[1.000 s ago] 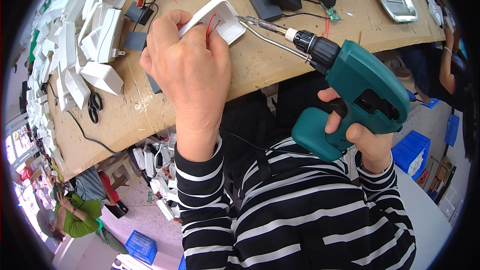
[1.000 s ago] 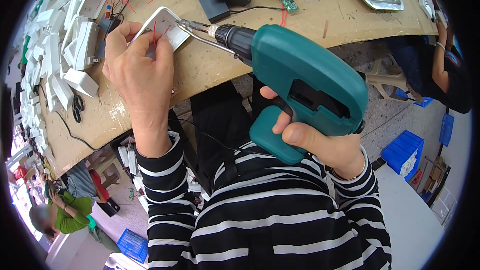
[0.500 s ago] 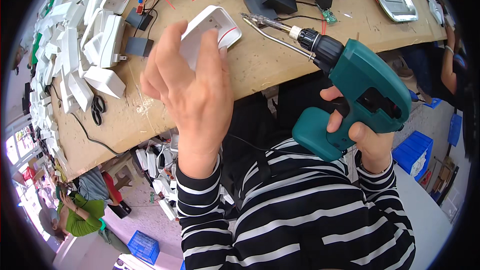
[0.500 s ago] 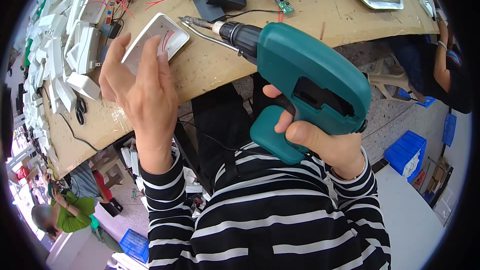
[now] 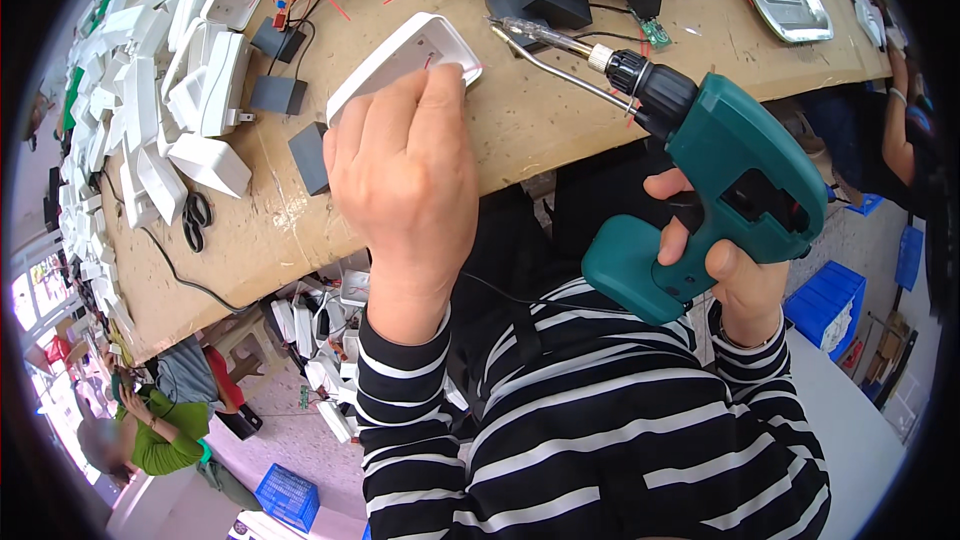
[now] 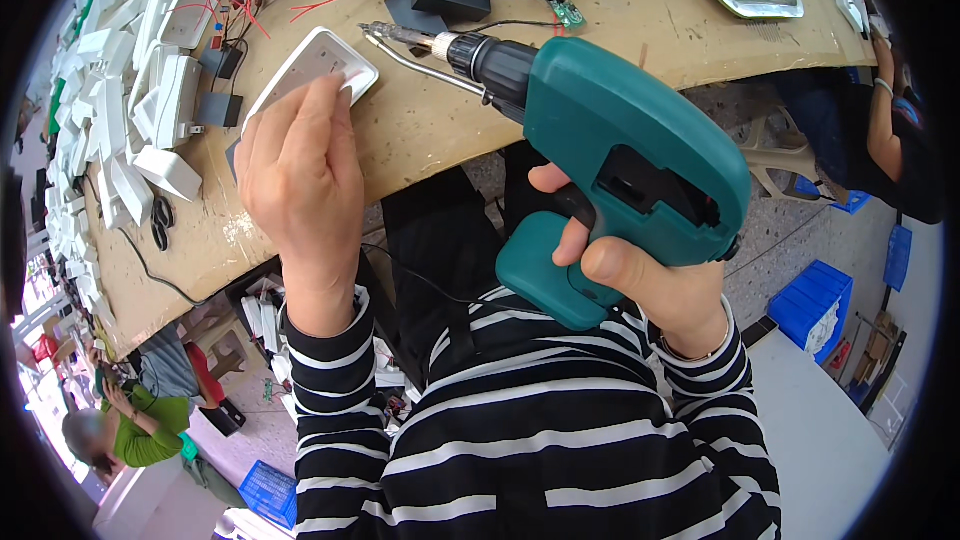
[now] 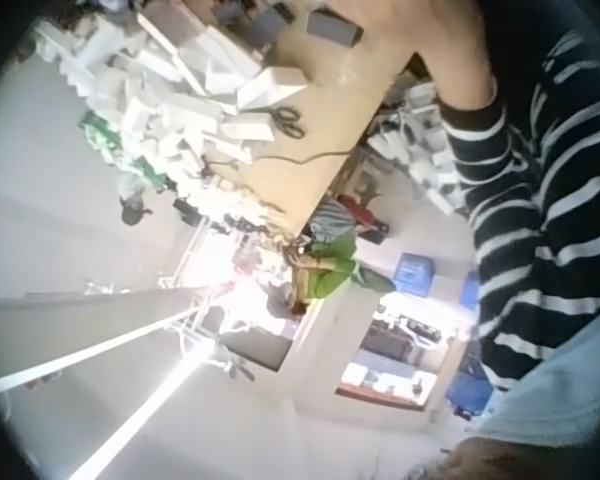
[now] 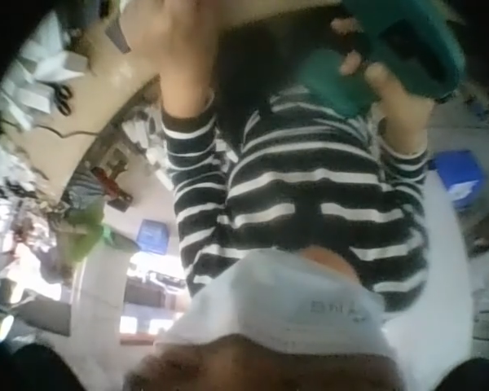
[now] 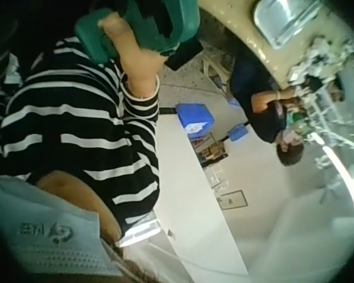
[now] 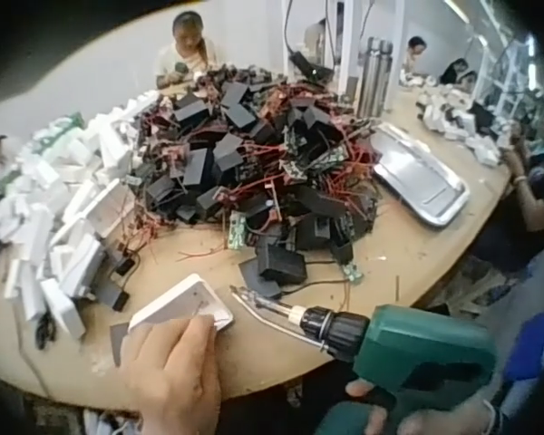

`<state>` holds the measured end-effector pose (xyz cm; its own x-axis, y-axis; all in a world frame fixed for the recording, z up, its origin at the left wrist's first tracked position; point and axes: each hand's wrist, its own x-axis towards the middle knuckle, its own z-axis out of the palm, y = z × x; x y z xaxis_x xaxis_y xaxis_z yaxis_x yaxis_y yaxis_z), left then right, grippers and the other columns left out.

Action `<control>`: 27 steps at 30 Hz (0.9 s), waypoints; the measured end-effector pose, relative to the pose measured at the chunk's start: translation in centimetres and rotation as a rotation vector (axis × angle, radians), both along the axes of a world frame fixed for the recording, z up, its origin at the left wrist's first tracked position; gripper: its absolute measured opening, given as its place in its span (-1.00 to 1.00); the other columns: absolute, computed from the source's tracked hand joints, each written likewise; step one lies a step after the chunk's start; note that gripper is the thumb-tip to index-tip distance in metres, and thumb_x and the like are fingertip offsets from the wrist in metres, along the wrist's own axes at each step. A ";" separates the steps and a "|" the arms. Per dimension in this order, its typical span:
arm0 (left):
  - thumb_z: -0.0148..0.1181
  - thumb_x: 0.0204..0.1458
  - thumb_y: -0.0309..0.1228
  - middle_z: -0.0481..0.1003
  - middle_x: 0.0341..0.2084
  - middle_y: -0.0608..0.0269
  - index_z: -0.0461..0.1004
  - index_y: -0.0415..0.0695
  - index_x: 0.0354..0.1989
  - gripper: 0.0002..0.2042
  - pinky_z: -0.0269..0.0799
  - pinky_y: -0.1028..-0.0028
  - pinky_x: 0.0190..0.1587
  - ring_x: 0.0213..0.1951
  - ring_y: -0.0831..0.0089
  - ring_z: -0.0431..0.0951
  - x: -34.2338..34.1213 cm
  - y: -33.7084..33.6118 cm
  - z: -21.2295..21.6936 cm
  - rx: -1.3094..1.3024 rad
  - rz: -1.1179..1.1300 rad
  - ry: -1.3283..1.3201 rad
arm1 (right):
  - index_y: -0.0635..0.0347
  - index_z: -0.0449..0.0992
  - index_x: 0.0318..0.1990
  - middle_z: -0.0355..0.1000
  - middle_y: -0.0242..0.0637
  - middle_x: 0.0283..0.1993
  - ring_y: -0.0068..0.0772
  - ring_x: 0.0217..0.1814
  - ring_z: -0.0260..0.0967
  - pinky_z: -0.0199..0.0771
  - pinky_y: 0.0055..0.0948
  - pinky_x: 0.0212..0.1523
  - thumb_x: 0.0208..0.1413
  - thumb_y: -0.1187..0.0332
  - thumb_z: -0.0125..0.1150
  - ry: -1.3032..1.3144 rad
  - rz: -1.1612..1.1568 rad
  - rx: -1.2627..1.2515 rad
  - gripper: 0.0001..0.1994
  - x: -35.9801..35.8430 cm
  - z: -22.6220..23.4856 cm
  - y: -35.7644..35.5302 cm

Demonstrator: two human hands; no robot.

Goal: Soldering wires and electronic components into plastic housings at a manual workstation.

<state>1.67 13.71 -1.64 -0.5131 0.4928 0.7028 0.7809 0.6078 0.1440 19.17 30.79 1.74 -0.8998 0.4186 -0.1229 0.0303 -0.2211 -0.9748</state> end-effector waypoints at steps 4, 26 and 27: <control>0.27 -0.19 -0.55 0.47 -0.45 0.28 0.50 -0.12 -0.30 -0.78 0.26 0.40 -0.35 -0.43 0.33 0.44 -0.3 0.1 -0.9 0.081 -0.005 -0.011 | 0.45 0.12 0.21 0.40 0.18 -0.05 -0.40 -0.38 0.49 0.54 -0.55 -0.41 -0.10 0.08 0.41 -0.001 0.002 0.011 -0.16 0.0 -0.1 0.1; 0.26 -0.28 -0.48 0.46 -0.35 0.32 0.55 -0.06 -0.58 -0.96 0.04 0.33 -0.12 -0.32 0.39 0.41 -1.7 0.3 -0.5 0.078 0.196 0.082 | 0.34 0.12 0.25 0.37 0.12 0.02 -0.42 -0.31 0.45 0.49 -0.52 -0.27 -0.10 0.17 0.43 -0.117 0.166 -0.053 -0.19 -0.4 -0.3 -0.4; 0.25 -0.28 -0.49 0.46 -0.35 0.31 0.55 -0.08 -0.58 -0.96 0.06 0.32 -0.12 -0.30 0.39 0.42 -1.7 0.3 -0.7 0.062 0.203 0.051 | 0.34 0.12 0.25 0.37 0.12 0.03 -0.42 -0.30 0.45 0.49 -0.52 -0.27 -0.10 0.19 0.43 -0.119 0.181 -0.017 -0.19 -0.5 -0.5 -0.3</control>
<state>-0.06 14.06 -2.32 -0.5601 0.3383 0.7562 0.6506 0.7447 0.1488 18.68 30.48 1.28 -0.9389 0.2481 -0.2386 0.1857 -0.2184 -0.9580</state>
